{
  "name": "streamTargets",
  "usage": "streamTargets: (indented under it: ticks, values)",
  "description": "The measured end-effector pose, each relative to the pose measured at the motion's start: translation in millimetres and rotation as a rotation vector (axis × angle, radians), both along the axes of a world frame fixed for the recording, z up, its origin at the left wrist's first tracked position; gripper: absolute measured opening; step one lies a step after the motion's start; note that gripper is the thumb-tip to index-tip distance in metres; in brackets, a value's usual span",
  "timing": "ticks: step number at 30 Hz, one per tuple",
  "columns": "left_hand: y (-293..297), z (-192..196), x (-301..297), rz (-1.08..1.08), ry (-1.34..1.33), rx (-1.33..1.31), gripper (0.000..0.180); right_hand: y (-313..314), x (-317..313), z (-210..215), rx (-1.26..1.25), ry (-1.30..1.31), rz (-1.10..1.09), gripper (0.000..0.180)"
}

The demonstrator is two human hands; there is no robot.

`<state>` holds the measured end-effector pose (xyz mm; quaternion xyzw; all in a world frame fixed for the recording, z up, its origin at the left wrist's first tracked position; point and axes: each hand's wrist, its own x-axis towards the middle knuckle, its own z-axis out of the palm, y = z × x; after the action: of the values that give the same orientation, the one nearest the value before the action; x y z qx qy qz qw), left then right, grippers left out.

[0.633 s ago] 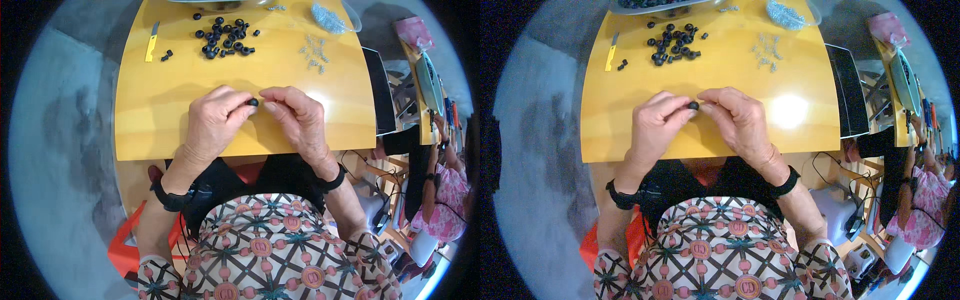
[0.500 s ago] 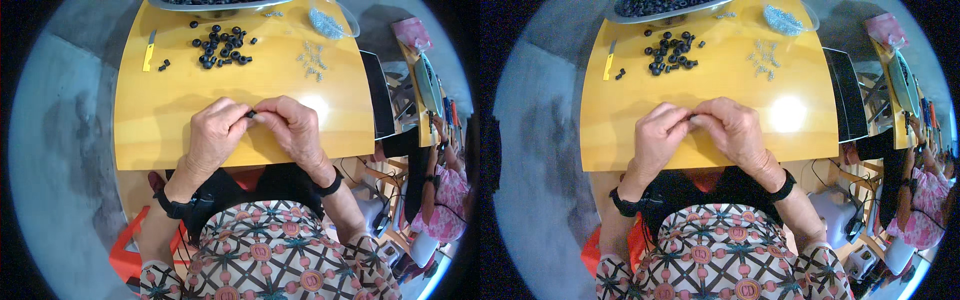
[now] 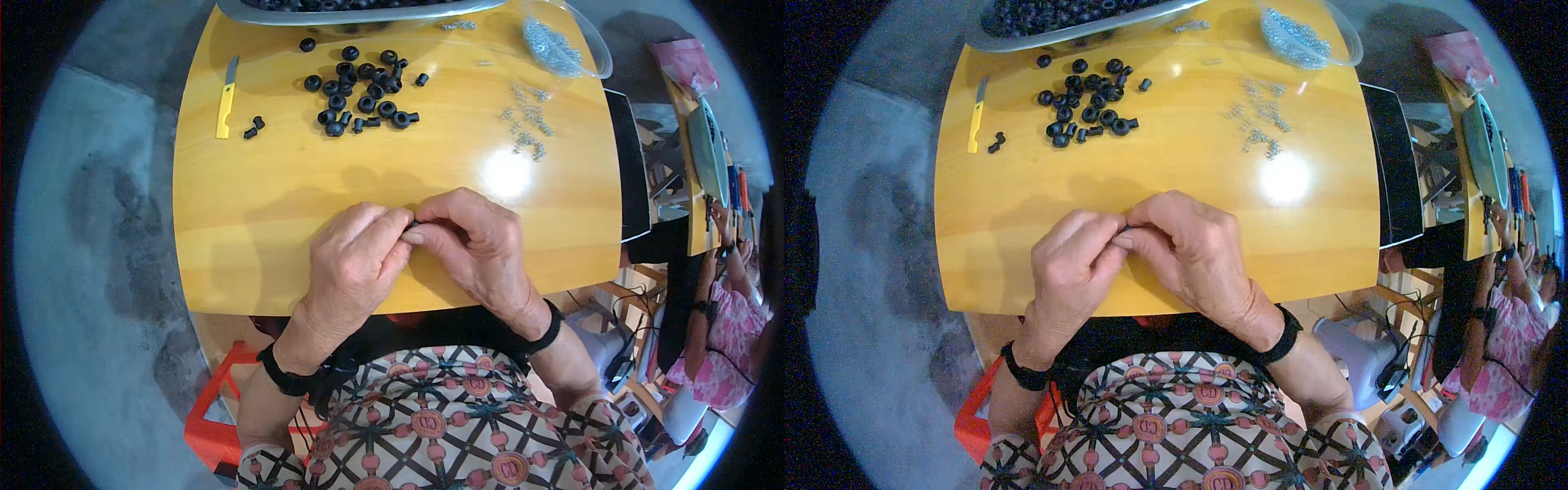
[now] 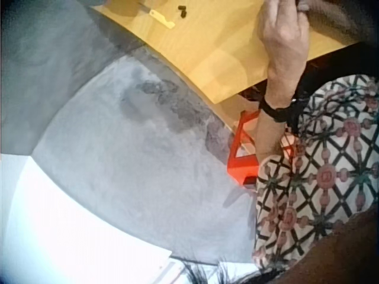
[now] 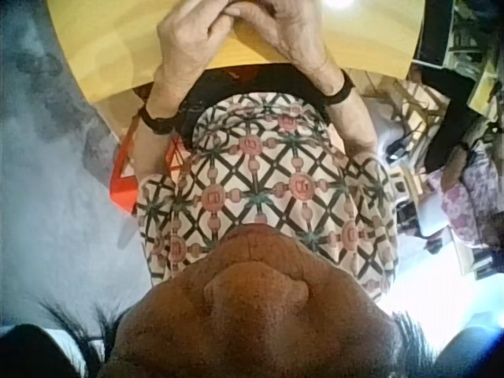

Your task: Assembling small components into black plastic circular parts.

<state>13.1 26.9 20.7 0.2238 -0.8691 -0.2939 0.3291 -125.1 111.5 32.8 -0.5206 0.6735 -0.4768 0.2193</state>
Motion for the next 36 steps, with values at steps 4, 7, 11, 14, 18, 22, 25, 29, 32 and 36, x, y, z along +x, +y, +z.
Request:
streamTargets:
  ticks: [4,7,11,14,18,22,25,29,32,36]
  values:
    - [1,5,0,-0.001,-0.015,0.056,0.02,-1,-1,-6,-0.066,0.028,0.016,0.011]
    - [0,3,4,-0.017,0.004,0.077,0.026,-1,-1,-4,-0.071,0.039,0.046,0.013]
    - [1,4,6,-0.032,-0.02,0.084,0.027,2,-2,-3,-0.066,0.11,0.087,0.013]
    - [2,8,6,-0.036,-0.044,0.097,0.028,1,-3,-3,-0.08,0.145,0.118,0.015]
    - [2,9,5,-0.03,-0.089,0.108,0.028,0,-5,-7,-0.048,0.1,0.12,0.014]
    - [0,14,3,0.041,-0.141,0.21,0.018,-2,-6,-2,0.008,0.05,0.125,0.012]
    - [-8,14,5,0.002,-0.102,0.278,0.016,-6,-7,3,-0.023,-0.012,0.152,0.01]
    - [-19,21,12,-0.03,-0.06,0.893,0.014,-3,-13,5,-0.029,-0.123,0.21,0.027]
    - [-26,28,14,-0.051,-0.094,1.213,0.016,1,-12,6,-0.032,-0.197,0.28,0.033]
    - [-16,23,26,-0.166,0.001,1.378,0.021,7,2,-3,-0.16,-0.07,0.283,0.036]
